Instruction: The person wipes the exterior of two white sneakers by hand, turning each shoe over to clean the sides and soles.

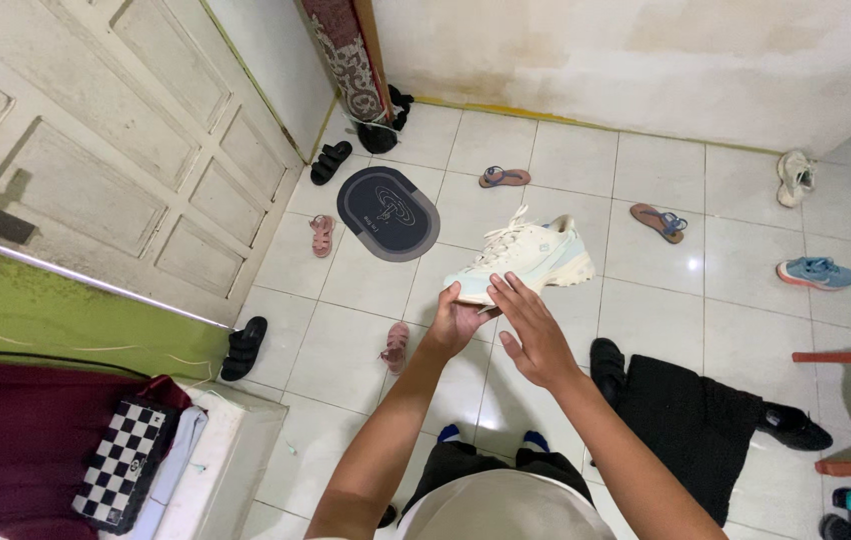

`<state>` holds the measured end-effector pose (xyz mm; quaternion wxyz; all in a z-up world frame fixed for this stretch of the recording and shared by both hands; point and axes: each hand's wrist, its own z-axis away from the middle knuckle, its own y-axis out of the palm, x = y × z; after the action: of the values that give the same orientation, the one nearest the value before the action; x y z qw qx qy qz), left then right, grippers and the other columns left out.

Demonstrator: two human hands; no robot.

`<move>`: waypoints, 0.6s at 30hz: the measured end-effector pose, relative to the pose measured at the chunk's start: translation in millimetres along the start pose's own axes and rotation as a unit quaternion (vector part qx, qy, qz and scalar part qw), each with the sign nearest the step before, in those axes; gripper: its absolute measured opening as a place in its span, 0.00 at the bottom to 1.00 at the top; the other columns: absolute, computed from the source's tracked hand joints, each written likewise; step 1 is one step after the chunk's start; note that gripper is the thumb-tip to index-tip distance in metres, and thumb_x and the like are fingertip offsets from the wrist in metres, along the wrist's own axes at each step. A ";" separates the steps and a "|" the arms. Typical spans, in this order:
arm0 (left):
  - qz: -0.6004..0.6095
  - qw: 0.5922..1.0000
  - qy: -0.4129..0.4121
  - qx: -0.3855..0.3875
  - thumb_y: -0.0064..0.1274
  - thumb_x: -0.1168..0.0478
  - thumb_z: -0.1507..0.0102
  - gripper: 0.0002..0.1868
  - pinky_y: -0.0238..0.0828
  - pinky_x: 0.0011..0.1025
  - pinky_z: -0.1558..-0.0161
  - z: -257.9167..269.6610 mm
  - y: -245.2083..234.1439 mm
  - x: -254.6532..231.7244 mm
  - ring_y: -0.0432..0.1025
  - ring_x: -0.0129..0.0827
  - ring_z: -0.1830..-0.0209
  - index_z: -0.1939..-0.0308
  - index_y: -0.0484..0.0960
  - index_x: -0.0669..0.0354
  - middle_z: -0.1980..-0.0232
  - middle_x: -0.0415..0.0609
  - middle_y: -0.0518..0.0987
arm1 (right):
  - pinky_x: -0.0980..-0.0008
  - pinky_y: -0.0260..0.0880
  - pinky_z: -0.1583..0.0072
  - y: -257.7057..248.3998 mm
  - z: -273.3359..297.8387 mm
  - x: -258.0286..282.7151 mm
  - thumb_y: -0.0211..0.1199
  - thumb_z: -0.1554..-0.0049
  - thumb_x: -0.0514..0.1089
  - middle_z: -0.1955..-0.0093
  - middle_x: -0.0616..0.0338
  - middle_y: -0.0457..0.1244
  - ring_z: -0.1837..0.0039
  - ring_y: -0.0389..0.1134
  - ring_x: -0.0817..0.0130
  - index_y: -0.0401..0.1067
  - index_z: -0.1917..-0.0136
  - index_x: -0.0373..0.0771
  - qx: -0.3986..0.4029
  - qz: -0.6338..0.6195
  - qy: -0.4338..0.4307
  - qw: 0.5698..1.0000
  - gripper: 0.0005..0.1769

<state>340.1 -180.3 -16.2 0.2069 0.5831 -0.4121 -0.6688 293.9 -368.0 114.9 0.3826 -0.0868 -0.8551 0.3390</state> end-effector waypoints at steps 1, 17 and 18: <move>-0.001 1.000 -0.004 0.002 0.43 0.36 0.34 0.42 0.57 0.54 0.27 0.7 -2.7 -3.5 0.60 0.46 0.25 0.26 0.60 0.62 0.26 0.56 0.66 | 0.46 0.47 0.20 3.2 0.7 -1.4 0.50 0.35 0.52 0.16 0.57 0.49 0.14 0.45 0.52 0.55 0.19 0.45 -0.003 0.001 0.003 1.000 0.33; 0.023 0.998 -0.048 0.031 0.37 0.29 0.35 0.50 0.60 0.59 0.28 -6.6 10.8 -35.1 0.63 0.57 0.28 0.25 0.57 0.69 0.27 0.66 0.64 | 0.43 0.29 0.20 -26.4 27.3 -59.5 0.37 0.32 0.57 0.14 0.47 0.39 0.14 0.36 0.51 0.43 0.16 0.39 -0.122 0.149 0.284 0.939 0.36; 0.037 0.998 -0.053 0.026 0.37 0.29 0.35 0.51 0.61 0.60 0.28 -9.9 12.4 -33.3 0.63 0.57 0.29 0.25 0.56 0.70 0.27 0.66 0.64 | 0.42 0.29 0.20 -22.6 26.6 -55.1 0.40 0.32 0.56 0.13 0.47 0.39 0.13 0.36 0.49 0.44 0.16 0.39 -0.117 0.178 0.250 0.945 0.37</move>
<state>354.8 -165.3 14.1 0.1940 0.5360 -0.4608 -0.6802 315.6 -421.2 84.0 0.5046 -0.3636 -0.7362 0.2667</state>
